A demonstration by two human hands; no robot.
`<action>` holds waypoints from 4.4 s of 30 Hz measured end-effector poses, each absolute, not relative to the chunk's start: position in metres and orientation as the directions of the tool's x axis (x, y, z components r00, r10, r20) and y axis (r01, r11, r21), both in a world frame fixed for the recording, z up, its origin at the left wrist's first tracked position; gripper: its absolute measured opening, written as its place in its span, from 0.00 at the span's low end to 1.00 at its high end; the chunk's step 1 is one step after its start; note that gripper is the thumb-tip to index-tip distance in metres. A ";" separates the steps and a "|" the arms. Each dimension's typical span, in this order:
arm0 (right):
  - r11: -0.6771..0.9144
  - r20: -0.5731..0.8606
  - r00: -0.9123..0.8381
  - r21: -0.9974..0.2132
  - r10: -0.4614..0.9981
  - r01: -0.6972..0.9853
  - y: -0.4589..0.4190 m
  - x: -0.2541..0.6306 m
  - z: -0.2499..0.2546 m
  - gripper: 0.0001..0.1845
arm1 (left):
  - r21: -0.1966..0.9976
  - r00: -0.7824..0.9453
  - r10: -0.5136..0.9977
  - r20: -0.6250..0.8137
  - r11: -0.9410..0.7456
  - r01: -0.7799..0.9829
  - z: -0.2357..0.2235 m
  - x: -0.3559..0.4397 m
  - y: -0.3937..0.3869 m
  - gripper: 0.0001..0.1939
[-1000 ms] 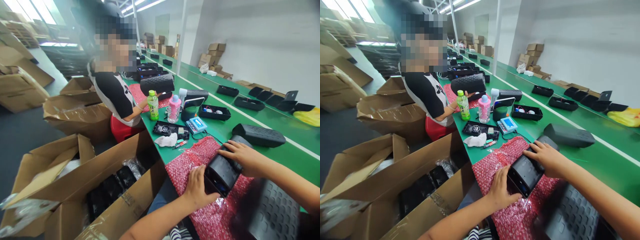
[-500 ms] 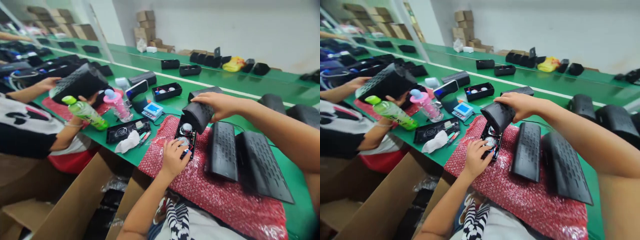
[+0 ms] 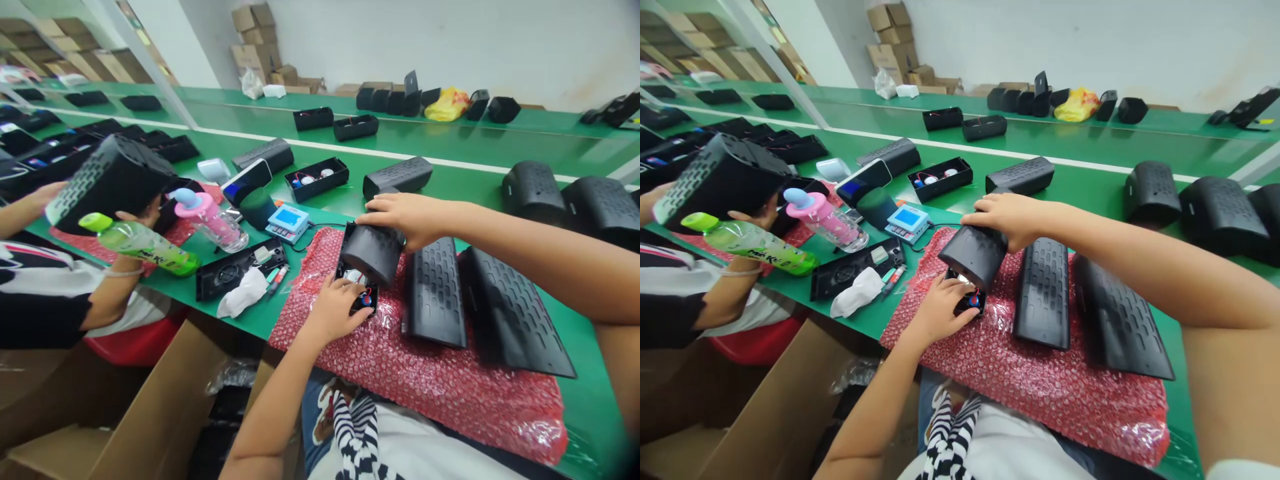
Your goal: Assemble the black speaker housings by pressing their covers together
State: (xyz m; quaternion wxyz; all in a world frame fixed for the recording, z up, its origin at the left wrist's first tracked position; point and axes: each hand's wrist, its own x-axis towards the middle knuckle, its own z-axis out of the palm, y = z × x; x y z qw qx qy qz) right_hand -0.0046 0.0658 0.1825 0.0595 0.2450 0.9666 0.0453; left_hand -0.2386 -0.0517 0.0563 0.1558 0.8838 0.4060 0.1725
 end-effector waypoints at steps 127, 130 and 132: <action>0.064 0.157 0.152 -0.871 0.976 0.487 -0.004 0.140 0.152 0.04 | 0.487 0.624 0.767 -0.146 -0.493 0.720 0.118 -0.068 -0.044 0.45; -0.075 0.129 0.262 -0.758 0.956 0.648 -0.046 0.176 0.117 0.13 | 0.421 0.606 0.780 -0.159 -0.501 0.756 0.106 -0.049 -0.043 0.50; -0.164 0.091 0.317 -0.705 0.944 0.690 -0.065 0.190 0.095 0.22 | 0.431 0.597 0.788 -0.151 -0.491 0.757 0.100 -0.053 -0.039 0.52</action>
